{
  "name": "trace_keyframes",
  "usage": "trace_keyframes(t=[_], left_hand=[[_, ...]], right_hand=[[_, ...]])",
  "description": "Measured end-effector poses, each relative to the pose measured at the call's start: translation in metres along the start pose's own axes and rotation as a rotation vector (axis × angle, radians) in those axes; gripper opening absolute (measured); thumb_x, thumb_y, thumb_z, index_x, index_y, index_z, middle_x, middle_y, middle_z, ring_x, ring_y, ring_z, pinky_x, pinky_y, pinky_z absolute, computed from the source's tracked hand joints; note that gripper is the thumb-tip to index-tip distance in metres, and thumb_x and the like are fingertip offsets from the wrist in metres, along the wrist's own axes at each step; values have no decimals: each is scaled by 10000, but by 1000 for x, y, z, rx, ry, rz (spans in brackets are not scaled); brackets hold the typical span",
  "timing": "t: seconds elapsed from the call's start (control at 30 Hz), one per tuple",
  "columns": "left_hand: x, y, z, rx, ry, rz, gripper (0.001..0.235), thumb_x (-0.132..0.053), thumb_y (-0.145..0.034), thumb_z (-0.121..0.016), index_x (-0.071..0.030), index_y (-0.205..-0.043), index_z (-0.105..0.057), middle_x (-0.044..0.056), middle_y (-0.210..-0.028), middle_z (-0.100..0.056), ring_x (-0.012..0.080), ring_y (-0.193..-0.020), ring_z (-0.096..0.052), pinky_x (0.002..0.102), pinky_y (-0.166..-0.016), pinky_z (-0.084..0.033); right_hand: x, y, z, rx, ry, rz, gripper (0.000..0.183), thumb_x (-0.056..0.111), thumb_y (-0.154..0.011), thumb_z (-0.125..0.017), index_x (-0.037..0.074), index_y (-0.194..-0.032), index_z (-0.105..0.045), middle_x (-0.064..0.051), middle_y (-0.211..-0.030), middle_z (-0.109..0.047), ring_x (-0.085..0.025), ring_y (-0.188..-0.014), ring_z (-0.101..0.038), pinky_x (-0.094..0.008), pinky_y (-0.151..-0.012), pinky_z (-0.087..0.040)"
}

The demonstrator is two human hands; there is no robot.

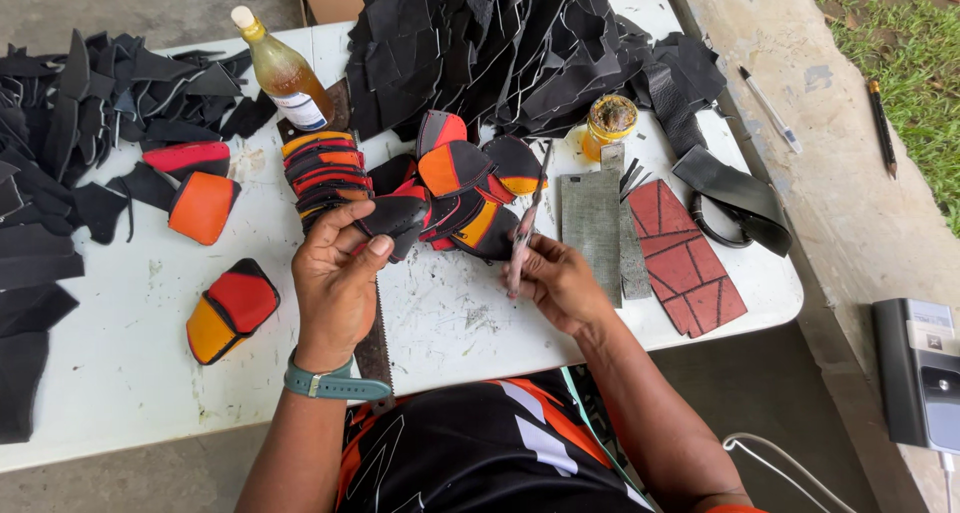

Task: The person assembles footwear by cutting a strip of fabric with shears and attaching it to a red and orange shoe-like object. The person handles multiple similar objects and fabric pieces on a white table.

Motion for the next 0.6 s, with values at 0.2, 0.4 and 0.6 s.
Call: trace_keyframes(t=[0.2,0.4,0.6], left_hand=[[1,10,3,41,-88,-49,425,76,-966,-693,19,-1351,-522,193,-1121,-731,143,-1029,-674,260,-933,-547],[-1,14,5,-11,-289,-69,361,43,-957,-732,-11,-1235,-508,164,-950,-739,113,-857,-671,238,-785,-541],[3,15,0,13,-243,-91,343,42,-942,-710,-21,-1210,-505,142,-969,-752,85,-870,-689,222,-767,-575]], right_hand=[[15,-19,26,-28,-109,-102,268,61,-962,-588,-96,-1178,-578,-176,-949,-730,-228,-822,-723,-307,-738,-613],[33,-34,40,-123,168,-62,226,15,-975,-645,-137,-1141,-622,-166,-906,-712,-220,-737,-708,-310,-693,-623],[66,-30,28,-264,877,-117,306,117,-905,-745,-160,-1023,-689,-197,-782,-724,-231,-602,-727,-366,-578,-635]])
Point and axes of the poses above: each hand's wrist, its own y-axis away from the middle knuckle, its own z-axis out of the back of the hand, x = y × z, the point moved 6 cm from there along -y, towards the middle knuckle
